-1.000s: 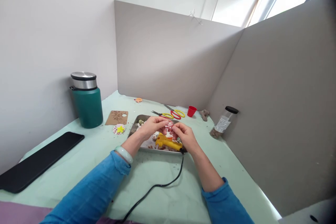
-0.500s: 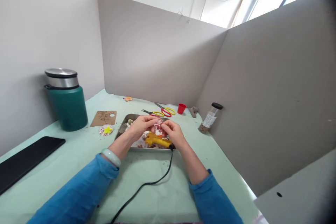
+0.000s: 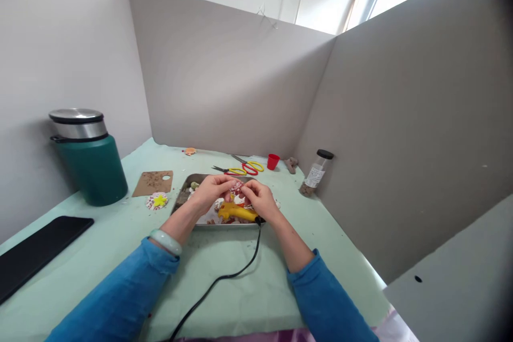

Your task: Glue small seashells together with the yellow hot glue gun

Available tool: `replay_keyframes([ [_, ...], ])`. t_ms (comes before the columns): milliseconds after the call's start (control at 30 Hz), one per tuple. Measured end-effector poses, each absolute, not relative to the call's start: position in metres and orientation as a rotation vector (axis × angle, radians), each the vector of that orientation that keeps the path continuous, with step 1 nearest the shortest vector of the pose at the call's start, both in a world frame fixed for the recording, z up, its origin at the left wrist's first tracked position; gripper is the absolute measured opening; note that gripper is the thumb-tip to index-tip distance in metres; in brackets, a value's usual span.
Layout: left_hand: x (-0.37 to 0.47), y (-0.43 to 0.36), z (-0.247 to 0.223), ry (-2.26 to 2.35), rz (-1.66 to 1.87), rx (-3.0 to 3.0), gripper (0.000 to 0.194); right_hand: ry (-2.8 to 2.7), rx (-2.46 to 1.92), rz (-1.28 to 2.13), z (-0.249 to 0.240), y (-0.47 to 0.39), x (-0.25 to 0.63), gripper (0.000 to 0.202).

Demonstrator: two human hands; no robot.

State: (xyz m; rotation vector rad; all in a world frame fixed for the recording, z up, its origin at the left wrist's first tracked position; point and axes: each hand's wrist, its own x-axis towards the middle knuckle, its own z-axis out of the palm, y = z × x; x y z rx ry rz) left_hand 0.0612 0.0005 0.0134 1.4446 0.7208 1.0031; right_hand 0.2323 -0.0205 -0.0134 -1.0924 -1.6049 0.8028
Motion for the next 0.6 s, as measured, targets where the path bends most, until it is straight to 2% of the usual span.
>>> replay_keyframes([
  [267, 0.0567, -0.0003, 0.0162, 0.651, 0.999, 1.454, 0.042, -1.647, -1.082, 0.739, -0.0143, -0.0212, 0.2329, 0.025],
  [467, 0.0551, 0.0014, 0.0193, 0.840, 0.999, 1.599, 0.028, -1.746, -1.115, 0.535, -0.0157, -0.0233, 0.2310, 0.025],
  [600, 0.0553, 0.0054, 0.0145, 0.883, 0.987, 1.700, 0.026, -1.781, -1.124, 0.376, -0.0162, -0.0236, 0.2315, 0.024],
])
